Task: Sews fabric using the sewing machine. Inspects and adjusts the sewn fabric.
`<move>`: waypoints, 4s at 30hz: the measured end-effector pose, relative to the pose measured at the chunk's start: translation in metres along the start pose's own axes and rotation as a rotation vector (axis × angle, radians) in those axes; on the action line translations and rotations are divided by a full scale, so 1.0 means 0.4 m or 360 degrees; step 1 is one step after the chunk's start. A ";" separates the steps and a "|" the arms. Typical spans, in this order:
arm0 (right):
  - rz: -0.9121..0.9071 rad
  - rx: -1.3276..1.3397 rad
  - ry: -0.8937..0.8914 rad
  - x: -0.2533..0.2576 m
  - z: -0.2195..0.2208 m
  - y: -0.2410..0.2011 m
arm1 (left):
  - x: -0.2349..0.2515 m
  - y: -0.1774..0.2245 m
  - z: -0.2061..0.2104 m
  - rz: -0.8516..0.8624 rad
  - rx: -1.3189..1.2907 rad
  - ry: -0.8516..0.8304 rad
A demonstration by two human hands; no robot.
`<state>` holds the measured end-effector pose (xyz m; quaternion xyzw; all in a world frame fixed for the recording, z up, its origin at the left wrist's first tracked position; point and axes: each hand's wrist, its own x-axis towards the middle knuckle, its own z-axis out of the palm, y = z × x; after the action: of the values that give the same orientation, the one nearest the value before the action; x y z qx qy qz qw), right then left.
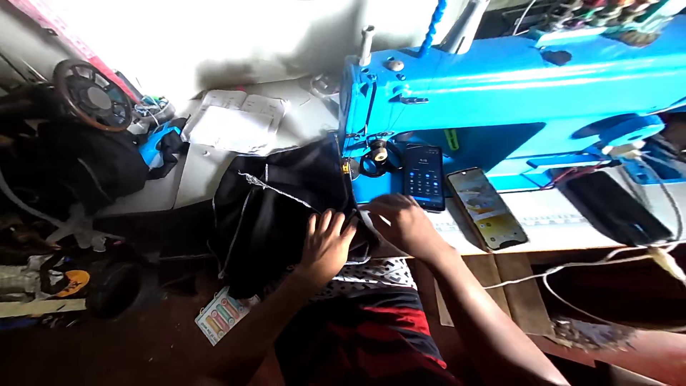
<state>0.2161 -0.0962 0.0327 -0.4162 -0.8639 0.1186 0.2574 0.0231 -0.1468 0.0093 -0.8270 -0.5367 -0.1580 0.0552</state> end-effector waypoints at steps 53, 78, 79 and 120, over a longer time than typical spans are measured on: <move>0.0087 0.0217 0.0136 -0.003 0.105 0.055 | 0.057 -0.094 0.014 0.0048 -0.0506 0.0102; -0.0099 -0.0091 0.0143 -0.028 0.084 0.041 | 0.055 -0.137 -0.002 0.0223 -0.0530 -0.0333; -0.0094 -0.0107 0.0146 -0.025 0.085 0.041 | 0.057 -0.139 -0.001 0.0226 -0.0537 -0.0325; 0.0614 0.0316 0.0251 0.062 0.110 0.008 | 0.210 -0.183 0.064 -0.0115 -0.0819 0.0218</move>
<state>0.1812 -0.0745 0.0031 -0.5544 -0.7296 0.2172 0.3363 -0.0065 -0.0364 0.0065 -0.7815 -0.5032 -0.3466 -0.1263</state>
